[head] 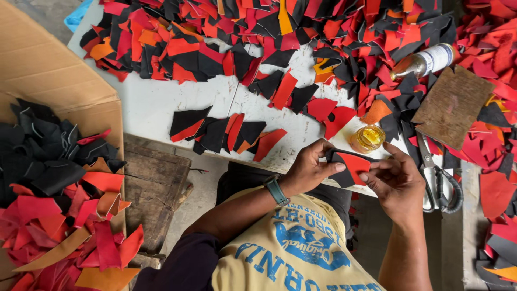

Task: The person picks red and black fabric pieces from a table, aligns them, and presses them together to form layered units. They repeatedly pick, align, and press the pieces, occasionally using a small wooden block to flatten the joined parts. The finished units are placed into a cardboard box.

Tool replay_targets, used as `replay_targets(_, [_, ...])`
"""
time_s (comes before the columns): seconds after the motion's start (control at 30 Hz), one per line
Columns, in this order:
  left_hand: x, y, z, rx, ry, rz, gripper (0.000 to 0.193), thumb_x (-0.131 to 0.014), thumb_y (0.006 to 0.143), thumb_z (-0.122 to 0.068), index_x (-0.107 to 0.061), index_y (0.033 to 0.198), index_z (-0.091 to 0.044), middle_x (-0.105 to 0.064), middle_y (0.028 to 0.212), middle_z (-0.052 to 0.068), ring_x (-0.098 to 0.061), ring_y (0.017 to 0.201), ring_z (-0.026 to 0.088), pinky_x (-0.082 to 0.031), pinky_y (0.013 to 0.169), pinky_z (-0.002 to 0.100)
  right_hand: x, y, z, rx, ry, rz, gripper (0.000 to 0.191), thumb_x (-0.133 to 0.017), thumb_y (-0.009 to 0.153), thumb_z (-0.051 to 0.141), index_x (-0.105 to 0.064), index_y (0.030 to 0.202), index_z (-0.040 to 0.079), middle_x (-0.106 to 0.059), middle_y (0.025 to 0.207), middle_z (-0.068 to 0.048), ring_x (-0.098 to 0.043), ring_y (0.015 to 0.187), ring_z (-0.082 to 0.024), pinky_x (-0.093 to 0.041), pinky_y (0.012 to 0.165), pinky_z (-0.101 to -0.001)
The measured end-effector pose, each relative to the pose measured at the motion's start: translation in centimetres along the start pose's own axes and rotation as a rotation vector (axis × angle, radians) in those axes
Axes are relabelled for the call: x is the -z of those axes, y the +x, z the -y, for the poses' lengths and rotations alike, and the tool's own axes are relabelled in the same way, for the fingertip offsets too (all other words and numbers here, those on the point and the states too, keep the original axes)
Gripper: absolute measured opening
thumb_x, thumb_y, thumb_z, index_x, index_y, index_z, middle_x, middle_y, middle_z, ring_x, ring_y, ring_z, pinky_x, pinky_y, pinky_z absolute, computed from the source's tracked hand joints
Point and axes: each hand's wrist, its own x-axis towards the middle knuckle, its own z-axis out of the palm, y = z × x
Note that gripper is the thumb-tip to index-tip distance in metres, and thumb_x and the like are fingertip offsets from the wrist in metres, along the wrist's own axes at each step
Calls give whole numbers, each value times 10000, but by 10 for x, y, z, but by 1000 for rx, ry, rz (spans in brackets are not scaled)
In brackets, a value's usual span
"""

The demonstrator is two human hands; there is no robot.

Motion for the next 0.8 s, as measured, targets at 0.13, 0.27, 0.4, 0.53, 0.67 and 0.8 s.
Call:
replay_targets(0.13, [1, -3, 3, 24, -51, 3, 281, -748, 956, -96, -552, 1134, -1, -643, 1009, 39, -632, 893, 65, -590, 763, 247, -2, 0, -7, 20, 34, 1, 715, -769, 824, -103, -504, 1484, -31, -703, 982, -92, -692, 900, -121, -582, 808, -270])
replay_targets(0.27, [3, -5, 0, -32, 9, -16, 262, -755, 972, -61, -570, 1138, 25, -605, 1043, 44, -611, 941, 71, -600, 783, 258, -8, -1, -11, 24, 38, -25, 743, -792, 806, -113, -511, 1487, -20, -682, 948, -77, -670, 882, -111, -573, 794, -272])
replay_targets(0.4, [11, -11, -10, -13, -19, -8, 254, -728, 953, -37, -573, 1146, 22, -661, 1059, 51, -676, 971, 89, -609, 824, 254, -12, -3, -8, 37, 63, -14, 701, -789, 807, -101, -506, 1442, -11, -694, 989, -55, -680, 882, -106, -580, 766, -262])
replay_targets(0.53, [14, -13, -16, 15, -106, -18, 245, -730, 945, -13, -579, 1131, 36, -679, 1076, 72, -675, 992, 100, -600, 860, 269, -16, -3, -3, 31, 59, -4, 663, -791, 819, -82, -522, 1421, -13, -703, 997, -54, -678, 867, -108, -580, 749, -259])
replay_targets(0.67, [13, -13, -18, -22, -126, -4, 227, -731, 975, -37, -581, 1126, 41, -685, 1093, 79, -668, 1021, 101, -599, 891, 279, -19, -4, -2, 58, 84, 22, 650, -786, 846, -52, -521, 1438, -12, -702, 970, -62, -688, 879, -111, -597, 769, -267])
replay_targets(0.8, [14, -12, -23, -42, -99, -5, 248, -743, 962, -48, -573, 1124, 33, -683, 1085, 80, -673, 1013, 104, -603, 879, 279, -21, -4, -7, 18, 157, 28, 607, -745, 888, -50, -516, 1448, -2, -718, 997, -73, -693, 905, -118, -591, 804, -271])
